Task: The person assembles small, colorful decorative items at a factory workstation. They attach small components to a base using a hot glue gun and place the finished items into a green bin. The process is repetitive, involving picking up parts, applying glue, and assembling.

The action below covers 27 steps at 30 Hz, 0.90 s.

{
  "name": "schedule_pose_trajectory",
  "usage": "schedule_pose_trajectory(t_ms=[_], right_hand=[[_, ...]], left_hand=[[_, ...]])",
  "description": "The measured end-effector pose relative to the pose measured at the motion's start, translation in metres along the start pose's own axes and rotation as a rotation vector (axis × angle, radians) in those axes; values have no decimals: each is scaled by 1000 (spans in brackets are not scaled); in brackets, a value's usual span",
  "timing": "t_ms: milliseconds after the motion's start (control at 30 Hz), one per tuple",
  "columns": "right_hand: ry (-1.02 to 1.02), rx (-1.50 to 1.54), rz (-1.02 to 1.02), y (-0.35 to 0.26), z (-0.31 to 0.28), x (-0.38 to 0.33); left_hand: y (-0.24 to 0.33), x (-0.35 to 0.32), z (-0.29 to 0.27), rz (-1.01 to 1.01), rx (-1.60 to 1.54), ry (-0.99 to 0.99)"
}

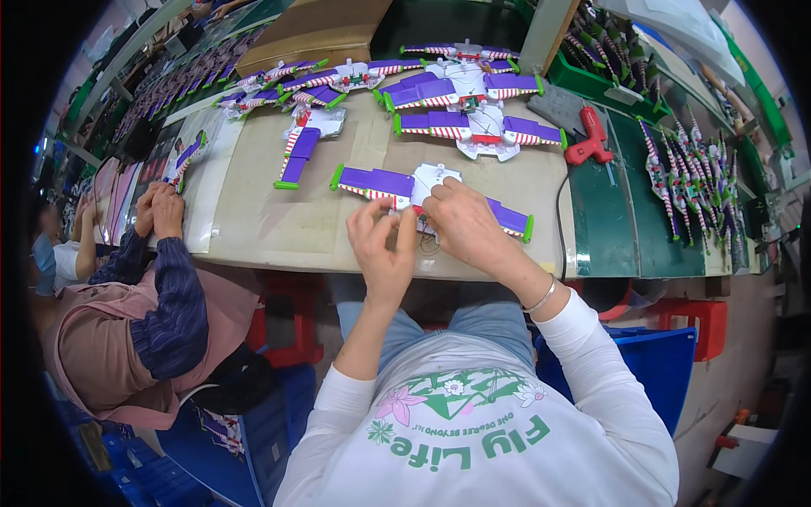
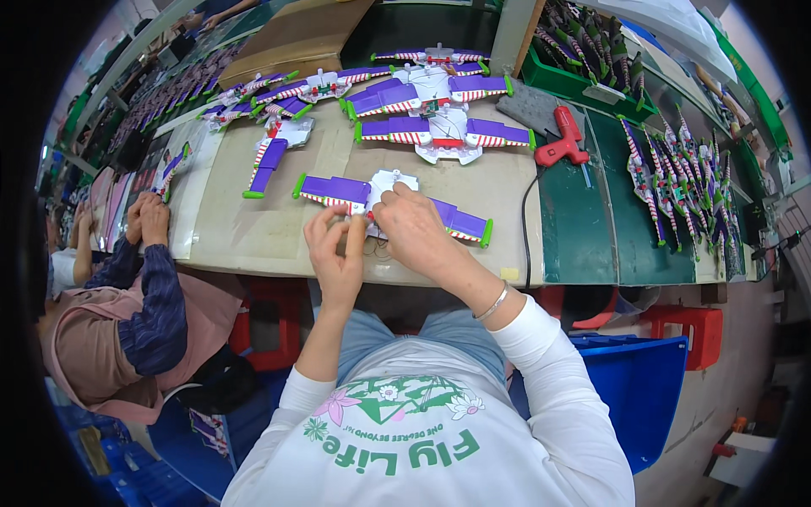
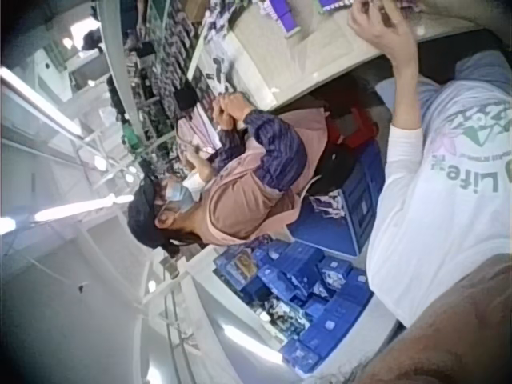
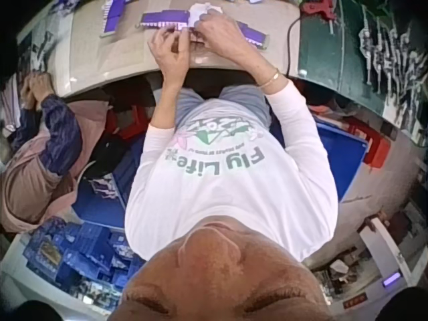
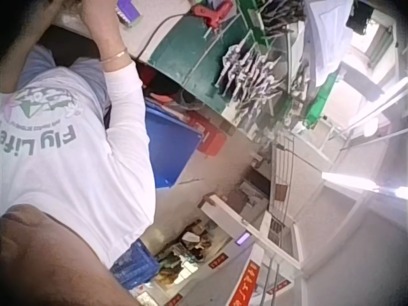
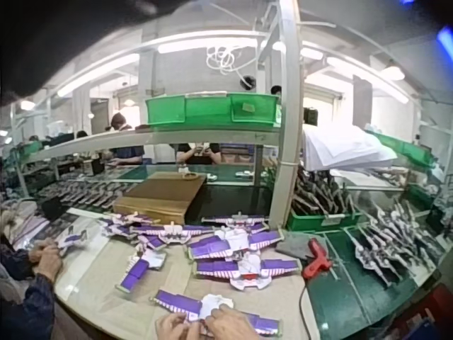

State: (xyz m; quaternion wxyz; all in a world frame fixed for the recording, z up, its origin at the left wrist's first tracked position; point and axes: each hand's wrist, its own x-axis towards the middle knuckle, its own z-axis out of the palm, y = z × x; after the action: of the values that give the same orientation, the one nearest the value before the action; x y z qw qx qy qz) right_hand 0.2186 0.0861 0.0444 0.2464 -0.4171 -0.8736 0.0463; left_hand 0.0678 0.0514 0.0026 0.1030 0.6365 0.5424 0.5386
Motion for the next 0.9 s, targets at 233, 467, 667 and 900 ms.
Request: schedule_pose_trajectory(t_ms=[233, 467, 667, 900], right_hand=[[-18, 111, 41, 12, 1, -6], [-32, 198, 15, 16, -4, 1], [-55, 180, -52, 19, 3, 12], [26, 95, -40, 8, 10, 8]], left_hand=[[-5, 14, 14, -44, 130, -8], [-9, 17, 13, -87, 41, -99], [-9, 14, 9, -89, 20, -168], [-22, 9, 14, -86, -31, -169]])
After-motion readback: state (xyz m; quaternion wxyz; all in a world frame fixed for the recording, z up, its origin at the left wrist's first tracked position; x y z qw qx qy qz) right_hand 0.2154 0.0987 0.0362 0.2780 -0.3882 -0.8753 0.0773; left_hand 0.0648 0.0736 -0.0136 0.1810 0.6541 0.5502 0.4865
